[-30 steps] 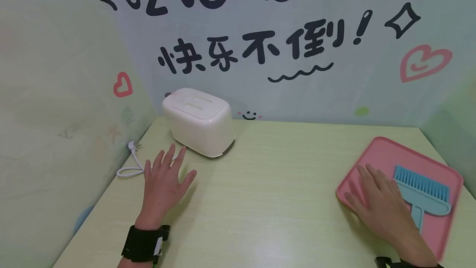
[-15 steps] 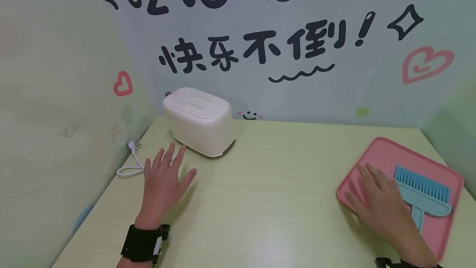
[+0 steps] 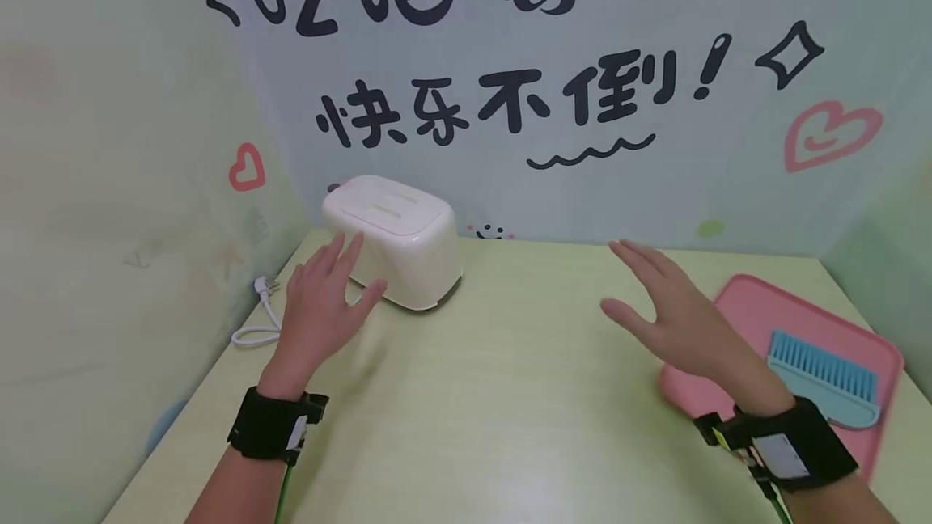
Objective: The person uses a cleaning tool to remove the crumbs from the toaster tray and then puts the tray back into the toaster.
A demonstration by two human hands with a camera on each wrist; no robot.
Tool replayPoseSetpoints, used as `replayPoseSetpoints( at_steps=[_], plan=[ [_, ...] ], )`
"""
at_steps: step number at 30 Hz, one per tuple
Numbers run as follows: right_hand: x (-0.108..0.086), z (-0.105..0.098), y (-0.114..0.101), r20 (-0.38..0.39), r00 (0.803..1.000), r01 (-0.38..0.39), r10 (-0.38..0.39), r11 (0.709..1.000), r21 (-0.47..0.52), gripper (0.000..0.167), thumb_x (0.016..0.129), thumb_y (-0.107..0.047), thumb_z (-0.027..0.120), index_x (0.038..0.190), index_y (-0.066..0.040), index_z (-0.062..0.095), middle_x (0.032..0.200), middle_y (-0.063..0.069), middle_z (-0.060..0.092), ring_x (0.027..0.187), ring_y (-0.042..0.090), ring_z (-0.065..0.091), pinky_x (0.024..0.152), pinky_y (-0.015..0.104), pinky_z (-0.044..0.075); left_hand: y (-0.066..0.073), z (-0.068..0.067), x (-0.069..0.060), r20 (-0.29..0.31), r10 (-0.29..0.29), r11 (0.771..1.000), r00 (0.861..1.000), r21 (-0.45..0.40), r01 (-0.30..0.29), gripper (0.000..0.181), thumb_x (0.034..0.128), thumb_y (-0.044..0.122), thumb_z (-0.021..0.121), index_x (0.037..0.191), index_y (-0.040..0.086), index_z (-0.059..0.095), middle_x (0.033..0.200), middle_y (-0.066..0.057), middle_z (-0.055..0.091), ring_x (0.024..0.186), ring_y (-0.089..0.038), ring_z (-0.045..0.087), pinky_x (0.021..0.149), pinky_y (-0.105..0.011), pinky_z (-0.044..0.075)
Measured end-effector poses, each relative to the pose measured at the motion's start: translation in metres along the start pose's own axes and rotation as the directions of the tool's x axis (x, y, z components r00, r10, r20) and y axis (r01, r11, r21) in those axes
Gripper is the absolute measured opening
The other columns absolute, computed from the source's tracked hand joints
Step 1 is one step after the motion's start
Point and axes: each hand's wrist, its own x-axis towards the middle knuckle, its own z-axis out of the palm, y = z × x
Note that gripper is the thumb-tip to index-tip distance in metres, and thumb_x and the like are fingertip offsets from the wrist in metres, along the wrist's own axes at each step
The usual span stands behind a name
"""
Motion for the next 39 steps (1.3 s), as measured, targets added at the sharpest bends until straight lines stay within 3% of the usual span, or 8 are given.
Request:
replayPoseSetpoints(
  at_steps=[6, 12, 17, 21, 24, 28, 34, 39],
  plan=[
    [0.075, 0.016, -0.031, 0.048, 0.997, 0.058, -0.066, 0.984, 0.166, 0.070, 0.108, -0.042, 0.061, 0.165, -0.011, 0.036, 0.168, 0.013, 0.039, 0.155, 0.035, 0.035, 0.123, 0.062, 0.032, -0.002, -0.005, 0.028, 0.020, -0.122, 0.983, 0.992, -0.139, 0.123, 0.081, 0.1066, 0.048, 0.058, 0.171, 0.015, 0.022, 0.176, -0.019, 0.019, 0.157, -0.049, 0.025, 0.120, -0.074, 0.025],
    [0.132, 0.046, -0.052, 0.103, 0.995, -0.036, 0.002, 0.941, 0.337, 0.067, 0.108, -0.044, 0.057, 0.165, -0.015, 0.038, 0.169, 0.008, 0.039, 0.153, 0.032, 0.039, 0.122, 0.059, 0.036, 0.000, 0.006, 0.050, 0.003, -0.262, 0.918, 0.965, -0.307, 0.250, 0.083, 0.1073, 0.052, 0.052, 0.172, 0.017, 0.014, 0.178, -0.014, 0.009, 0.163, -0.042, 0.013, 0.126, -0.069, 0.018],
    [0.169, 0.075, -0.064, 0.152, 0.984, -0.159, 0.097, 0.862, 0.482, 0.068, 0.107, -0.048, 0.056, 0.165, -0.018, 0.037, 0.168, 0.007, 0.041, 0.152, 0.031, 0.043, 0.119, 0.056, 0.041, 0.003, 0.017, 0.067, -0.016, -0.387, 0.841, 0.922, -0.417, 0.346, 0.087, 0.1062, 0.052, 0.052, 0.172, 0.015, 0.009, 0.179, -0.012, 0.002, 0.164, -0.040, 0.006, 0.128, -0.067, 0.013],
    [0.195, 0.097, -0.073, 0.183, 0.967, -0.253, 0.178, 0.777, 0.577, 0.069, 0.108, -0.049, 0.055, 0.166, -0.019, 0.035, 0.168, 0.010, 0.040, 0.150, 0.030, 0.046, 0.120, 0.054, 0.041, 0.005, 0.024, 0.080, -0.033, -0.486, 0.772, 0.874, -0.484, 0.411, 0.091, 0.1042, 0.051, 0.054, 0.172, 0.017, 0.005, 0.179, -0.011, -0.002, 0.163, -0.041, 0.005, 0.128, -0.067, 0.014],
    [0.211, 0.114, -0.079, 0.195, 0.955, -0.295, 0.222, 0.745, 0.598, 0.070, 0.108, -0.049, 0.053, 0.167, -0.018, 0.033, 0.169, 0.011, 0.038, 0.151, 0.030, 0.044, 0.122, 0.052, 0.039, 0.007, 0.029, 0.088, -0.029, -0.550, 0.718, 0.835, -0.527, 0.455, 0.094, 0.1029, 0.050, 0.056, 0.172, 0.017, 0.003, 0.179, -0.012, -0.003, 0.162, -0.043, 0.007, 0.129, -0.063, 0.016],
    [0.222, 0.131, -0.086, 0.200, 0.951, -0.309, 0.236, 0.743, 0.594, 0.071, 0.108, -0.050, 0.051, 0.167, -0.015, 0.032, 0.170, 0.013, 0.037, 0.155, 0.031, 0.039, 0.124, 0.051, 0.036, 0.009, 0.037, 0.095, -0.001, -0.608, 0.644, 0.794, -0.585, 0.493, 0.098, 0.1009, 0.049, 0.059, 0.172, 0.016, -0.001, 0.178, -0.013, -0.008, 0.162, -0.043, 0.004, 0.130, -0.056, 0.016],
    [0.230, 0.145, -0.091, 0.192, 0.957, -0.291, 0.219, 0.752, 0.592, 0.072, 0.108, -0.050, 0.046, 0.167, -0.010, 0.033, 0.168, 0.014, 0.039, 0.154, 0.030, 0.040, 0.125, 0.047, 0.035, 0.014, 0.047, 0.105, 0.026, -0.657, 0.586, 0.753, -0.610, 0.533, 0.103, 0.0989, 0.047, 0.061, 0.171, 0.017, -0.006, 0.176, -0.016, -0.018, 0.163, -0.041, -0.004, 0.131, -0.054, 0.012],
    [0.232, 0.149, -0.090, 0.141, 0.957, -0.287, 0.254, 0.757, 0.587, 0.071, 0.107, -0.051, 0.046, 0.165, -0.011, 0.037, 0.167, 0.009, 0.043, 0.152, 0.028, 0.043, 0.123, 0.044, 0.038, 0.020, 0.055, 0.112, 0.071, -0.664, 0.546, 0.744, -0.634, 0.548, 0.106, 0.0975, 0.045, 0.061, 0.171, 0.020, -0.012, 0.174, -0.019, -0.024, 0.162, -0.043, -0.009, 0.131, -0.057, 0.011]
  ],
)
